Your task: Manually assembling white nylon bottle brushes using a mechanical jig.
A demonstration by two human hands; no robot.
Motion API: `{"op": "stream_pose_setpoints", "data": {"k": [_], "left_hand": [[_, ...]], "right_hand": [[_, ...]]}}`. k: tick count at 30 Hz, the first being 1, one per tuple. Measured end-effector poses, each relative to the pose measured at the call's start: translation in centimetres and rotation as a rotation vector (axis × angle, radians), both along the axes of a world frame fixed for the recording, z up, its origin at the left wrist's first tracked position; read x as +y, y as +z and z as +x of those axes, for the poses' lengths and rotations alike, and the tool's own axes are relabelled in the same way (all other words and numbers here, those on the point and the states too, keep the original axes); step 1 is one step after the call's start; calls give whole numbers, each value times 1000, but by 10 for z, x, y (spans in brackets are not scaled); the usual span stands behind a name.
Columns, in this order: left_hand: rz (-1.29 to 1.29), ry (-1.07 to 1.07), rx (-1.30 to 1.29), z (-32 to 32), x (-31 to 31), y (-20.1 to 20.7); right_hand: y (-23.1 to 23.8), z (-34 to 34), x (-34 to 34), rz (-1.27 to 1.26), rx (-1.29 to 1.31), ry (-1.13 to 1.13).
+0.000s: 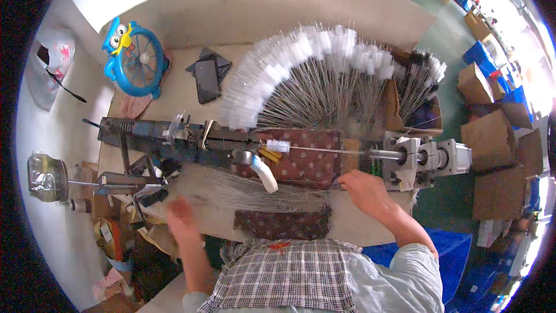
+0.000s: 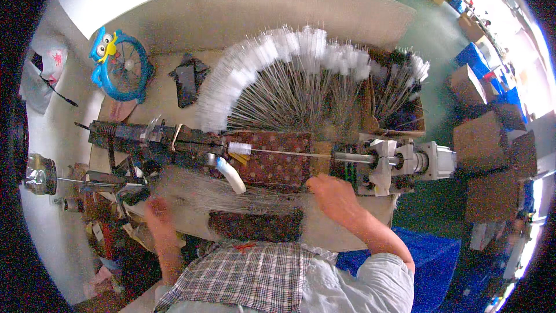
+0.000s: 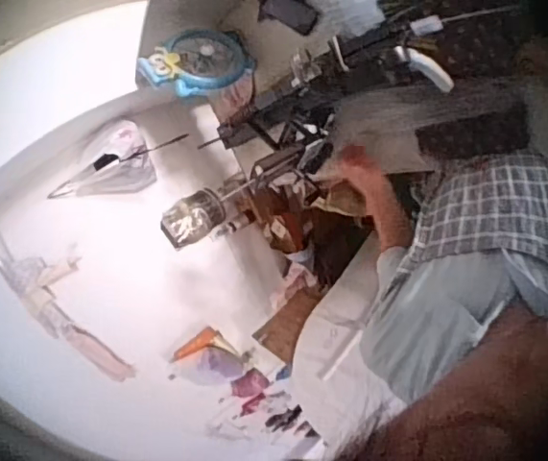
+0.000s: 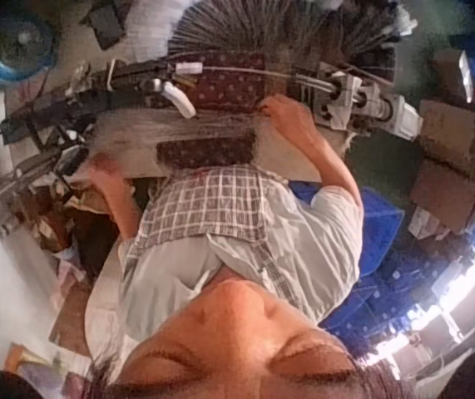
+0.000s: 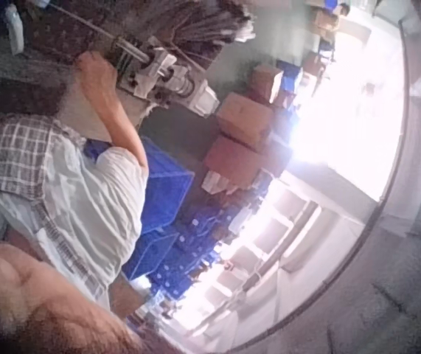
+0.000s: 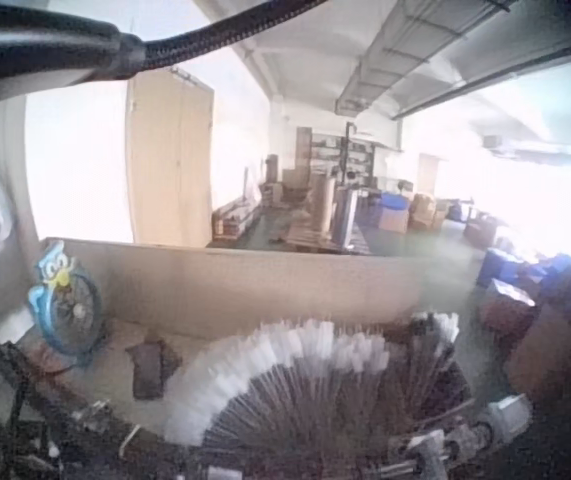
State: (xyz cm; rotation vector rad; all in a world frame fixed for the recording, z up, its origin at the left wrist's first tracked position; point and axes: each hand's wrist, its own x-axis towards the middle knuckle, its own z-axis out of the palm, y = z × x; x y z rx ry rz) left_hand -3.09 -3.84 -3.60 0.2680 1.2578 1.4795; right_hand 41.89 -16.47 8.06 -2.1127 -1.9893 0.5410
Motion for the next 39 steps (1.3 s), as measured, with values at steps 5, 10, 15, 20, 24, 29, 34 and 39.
{"op": "stream_pose_setpoints", "data": {"k": [5,10,15,20,24,29,34,39], "left_hand": [[44,-540,129,181,-11,84],[-81,-766,-373,248,-28,147],[-53,-758,-685,168,0,185],[-10,-1036,-364,163,-28,161],[86,-1518,-170,194,-18,186],[1064,-1265,751,273,-1,157],[1112,-1117,1621,336,24,86],[1373,-768,1849,358,45,111]], "right_hand": [[-4,-2,-2,21,-38,72],[-12,-5,2,68,-64,43],[-15,-16,-5,10,-106,-94],[28,-18,-6,13,-357,-113],[99,25,-28,393,-493,-258],[114,45,-6,665,-274,-284],[93,38,21,581,21,-139],[63,38,39,541,142,-201]]}}
